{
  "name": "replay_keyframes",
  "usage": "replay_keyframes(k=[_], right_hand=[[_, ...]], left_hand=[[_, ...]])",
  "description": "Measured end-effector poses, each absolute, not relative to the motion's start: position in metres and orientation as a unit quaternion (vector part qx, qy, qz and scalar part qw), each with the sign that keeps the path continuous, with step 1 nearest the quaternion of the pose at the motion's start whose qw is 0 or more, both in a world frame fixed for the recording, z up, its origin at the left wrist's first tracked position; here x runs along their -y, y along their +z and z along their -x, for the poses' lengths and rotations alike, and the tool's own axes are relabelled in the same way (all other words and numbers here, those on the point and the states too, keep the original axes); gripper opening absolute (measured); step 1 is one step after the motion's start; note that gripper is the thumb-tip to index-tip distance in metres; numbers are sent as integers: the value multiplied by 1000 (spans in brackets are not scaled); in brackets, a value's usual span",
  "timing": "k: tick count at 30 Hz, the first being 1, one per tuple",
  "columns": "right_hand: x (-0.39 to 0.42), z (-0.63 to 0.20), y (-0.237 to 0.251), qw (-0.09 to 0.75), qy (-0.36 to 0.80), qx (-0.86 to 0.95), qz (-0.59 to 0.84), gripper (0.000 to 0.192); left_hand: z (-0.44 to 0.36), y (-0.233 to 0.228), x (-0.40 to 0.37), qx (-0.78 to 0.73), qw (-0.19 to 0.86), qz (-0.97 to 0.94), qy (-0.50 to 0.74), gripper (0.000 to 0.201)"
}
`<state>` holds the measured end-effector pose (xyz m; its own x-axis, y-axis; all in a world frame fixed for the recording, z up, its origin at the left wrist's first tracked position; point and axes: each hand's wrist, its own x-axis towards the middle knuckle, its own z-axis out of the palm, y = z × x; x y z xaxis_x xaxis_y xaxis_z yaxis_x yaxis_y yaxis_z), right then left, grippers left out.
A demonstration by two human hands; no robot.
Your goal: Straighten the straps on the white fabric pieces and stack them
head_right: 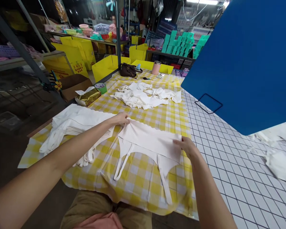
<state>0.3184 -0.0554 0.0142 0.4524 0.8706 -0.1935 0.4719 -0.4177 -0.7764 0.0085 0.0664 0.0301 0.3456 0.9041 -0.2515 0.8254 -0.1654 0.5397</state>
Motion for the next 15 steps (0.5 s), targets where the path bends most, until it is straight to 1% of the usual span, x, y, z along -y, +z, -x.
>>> replay_keyframes(k=[2,4,7,9,10,12,15], right_hand=[[56,-315,37,369,324,407,770,12],[57,-312,66,427,310,393,754,16],[63,-308,107,528,233,388,718,26],[73,-307,123,568,174,424,683,28],[80,-308,127,570,153,453,668,28],[97,-310,121,532,143,520,653,27],[128,-312,85,444,194,581,654,29]], left_hand=[[-6,46,-69,-545,300,-773,123,15],[-4,67,-74,-505,287,-786,211,18],[-1,101,-77,-427,265,-786,360,22],[6,117,-71,-386,251,-784,416,23],[11,121,-65,-370,246,-787,428,22],[23,116,-48,-350,249,-803,414,18],[43,82,-11,-354,258,-835,334,15]])
